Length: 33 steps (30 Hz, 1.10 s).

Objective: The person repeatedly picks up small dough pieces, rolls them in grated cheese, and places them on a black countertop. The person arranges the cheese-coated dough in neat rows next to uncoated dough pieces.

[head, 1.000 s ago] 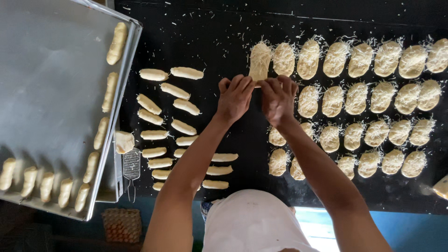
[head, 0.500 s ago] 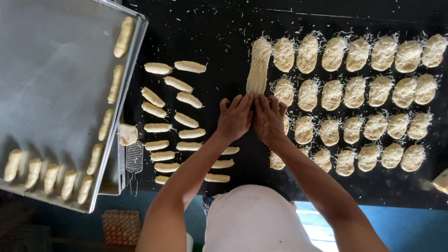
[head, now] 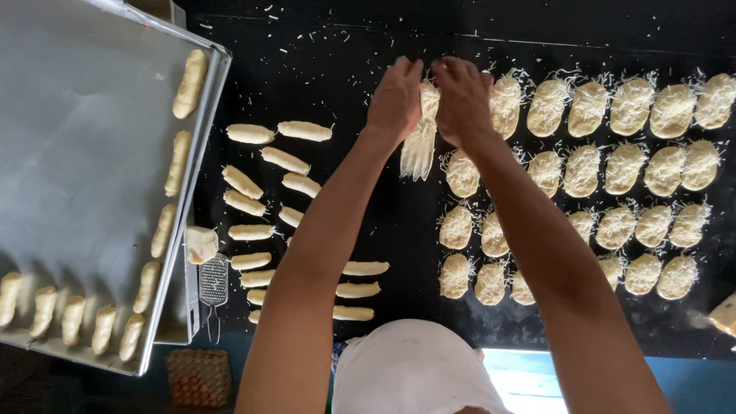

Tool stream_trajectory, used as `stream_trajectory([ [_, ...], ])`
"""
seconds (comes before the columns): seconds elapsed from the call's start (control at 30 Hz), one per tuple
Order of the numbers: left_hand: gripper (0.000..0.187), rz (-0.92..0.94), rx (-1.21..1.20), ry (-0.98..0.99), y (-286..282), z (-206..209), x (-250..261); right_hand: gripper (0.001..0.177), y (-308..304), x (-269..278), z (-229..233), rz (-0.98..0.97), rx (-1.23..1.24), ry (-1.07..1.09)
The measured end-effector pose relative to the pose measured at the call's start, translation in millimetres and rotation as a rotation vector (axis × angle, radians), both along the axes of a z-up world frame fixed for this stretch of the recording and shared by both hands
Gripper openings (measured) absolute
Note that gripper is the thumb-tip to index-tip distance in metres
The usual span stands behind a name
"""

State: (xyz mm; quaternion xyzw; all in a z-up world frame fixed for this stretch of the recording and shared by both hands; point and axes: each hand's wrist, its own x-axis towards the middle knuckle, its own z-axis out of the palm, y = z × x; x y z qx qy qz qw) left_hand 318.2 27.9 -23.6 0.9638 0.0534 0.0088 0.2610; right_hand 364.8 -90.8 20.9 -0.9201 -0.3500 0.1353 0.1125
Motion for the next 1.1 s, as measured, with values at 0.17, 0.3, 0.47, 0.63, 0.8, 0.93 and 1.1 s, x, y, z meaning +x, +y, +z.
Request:
stream_trajectory([
  [0.17, 0.023, 0.046, -0.058, 0.121, -5.4, -15.9, 5.5, 0.037, -6.0, -12.1, -18.9, 0.006, 0.138, -0.296],
  [0.3, 0.009, 0.116, 0.013, 0.085, -1.0, -12.3, 3.9, 0.009, -12.6, -7.6, -41.1, -0.080, 0.288, -0.287],
  [0.47, 0.006, 0.072, 0.033, -0.164, 0.6, -8.9, -16.9, 0.009, -24.0, -10.3, -43.3, -0.031, 0.366, -0.445],
  [0.63, 0.007, -0.024, 0.125, -0.443, -4.8, -6.2, -65.2, 0.019, -36.5, -44.5, -17.0, 0.071, 0.287, -0.555],
  [0.8, 0.024, -0.017, 0.106, -0.278, -12.0, 37.1, -98.6, 0.030, -43.8, -79.0, -5.4, 0.132, 0.258, -0.520],
  [0.93, 0.005, 0.138, 0.040, -0.309, -9.6, 31.0, -78.0, 0.025, -44.0, -54.2, -37.8, 0.046, 0.262, -0.443],
  [1.1, 0.033, 0.186, -0.083, -0.103, -15.2, 17.5, -61.2, 0.028, -31.3, -41.1, -32.0, -0.020, 0.338, -0.196],
])
